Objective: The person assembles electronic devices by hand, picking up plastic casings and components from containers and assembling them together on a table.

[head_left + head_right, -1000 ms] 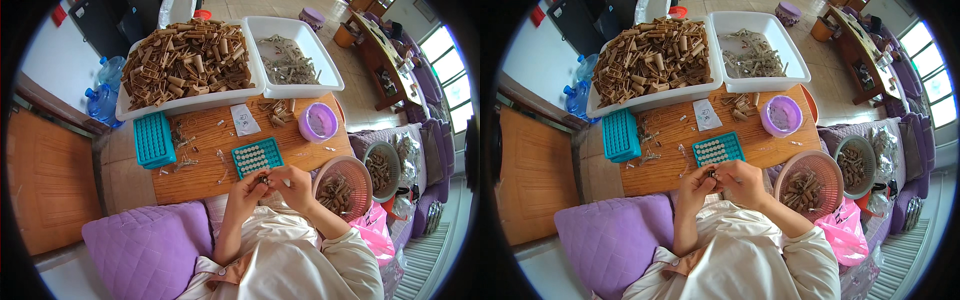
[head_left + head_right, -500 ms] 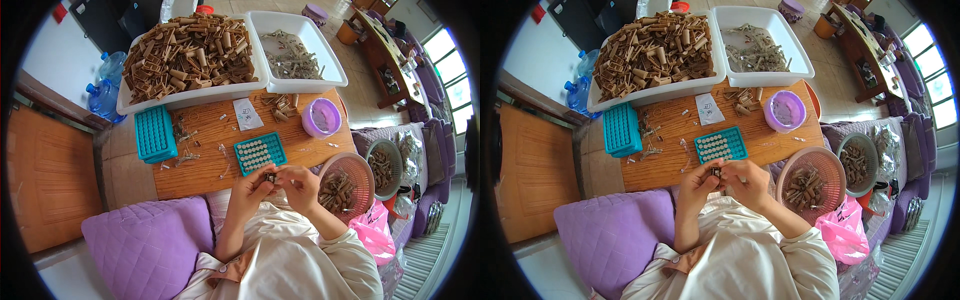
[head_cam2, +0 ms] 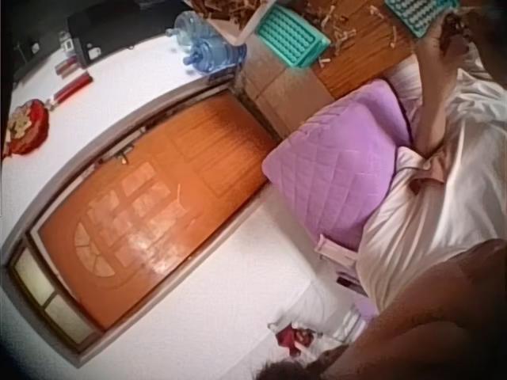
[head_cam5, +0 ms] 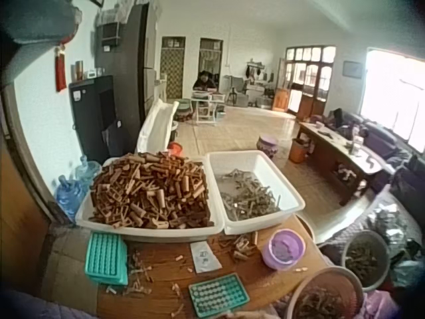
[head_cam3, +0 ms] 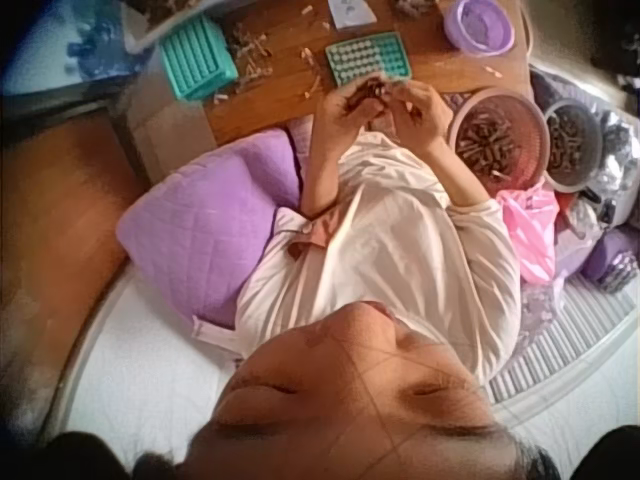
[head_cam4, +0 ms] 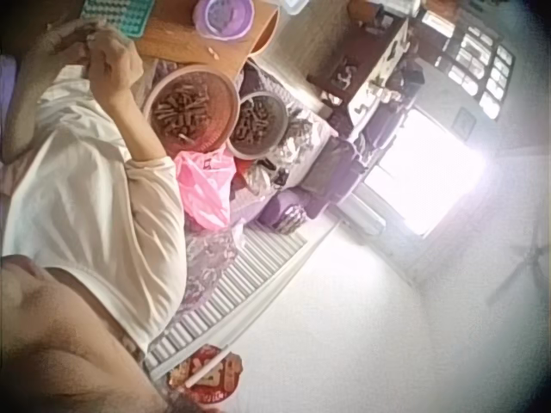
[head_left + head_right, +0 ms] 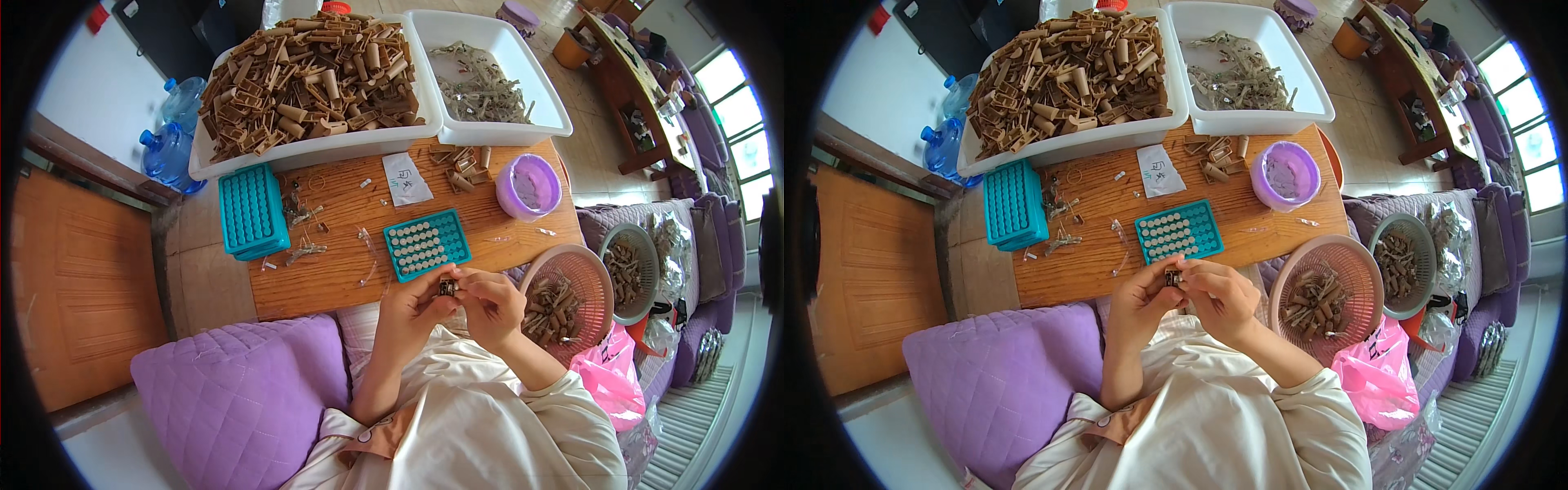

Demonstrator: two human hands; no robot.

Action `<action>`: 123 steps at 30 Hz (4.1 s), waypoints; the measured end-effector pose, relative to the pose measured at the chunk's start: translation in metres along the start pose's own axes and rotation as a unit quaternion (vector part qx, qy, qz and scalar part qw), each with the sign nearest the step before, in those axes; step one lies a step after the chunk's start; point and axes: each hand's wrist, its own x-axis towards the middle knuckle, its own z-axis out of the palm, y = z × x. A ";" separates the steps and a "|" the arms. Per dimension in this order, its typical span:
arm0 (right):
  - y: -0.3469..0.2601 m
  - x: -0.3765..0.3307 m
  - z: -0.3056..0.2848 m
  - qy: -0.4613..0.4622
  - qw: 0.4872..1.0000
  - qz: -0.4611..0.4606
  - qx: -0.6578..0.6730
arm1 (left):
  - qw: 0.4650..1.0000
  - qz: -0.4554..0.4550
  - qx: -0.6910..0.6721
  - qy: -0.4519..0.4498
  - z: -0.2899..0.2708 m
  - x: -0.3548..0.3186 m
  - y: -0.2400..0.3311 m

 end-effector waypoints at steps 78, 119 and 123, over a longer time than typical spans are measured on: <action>-0.010 0.027 0.024 -0.109 0.960 0.257 0.000 | 0.972 0.165 -0.062 0.152 -0.016 0.015 -0.022; 0.013 0.031 -0.001 -0.442 0.863 0.245 -0.009 | 0.946 0.132 -0.266 0.129 -0.018 0.022 -0.042; 0.061 0.075 -0.054 -0.242 0.892 0.355 -0.144 | 0.926 0.126 -0.309 0.177 -0.037 0.024 -0.035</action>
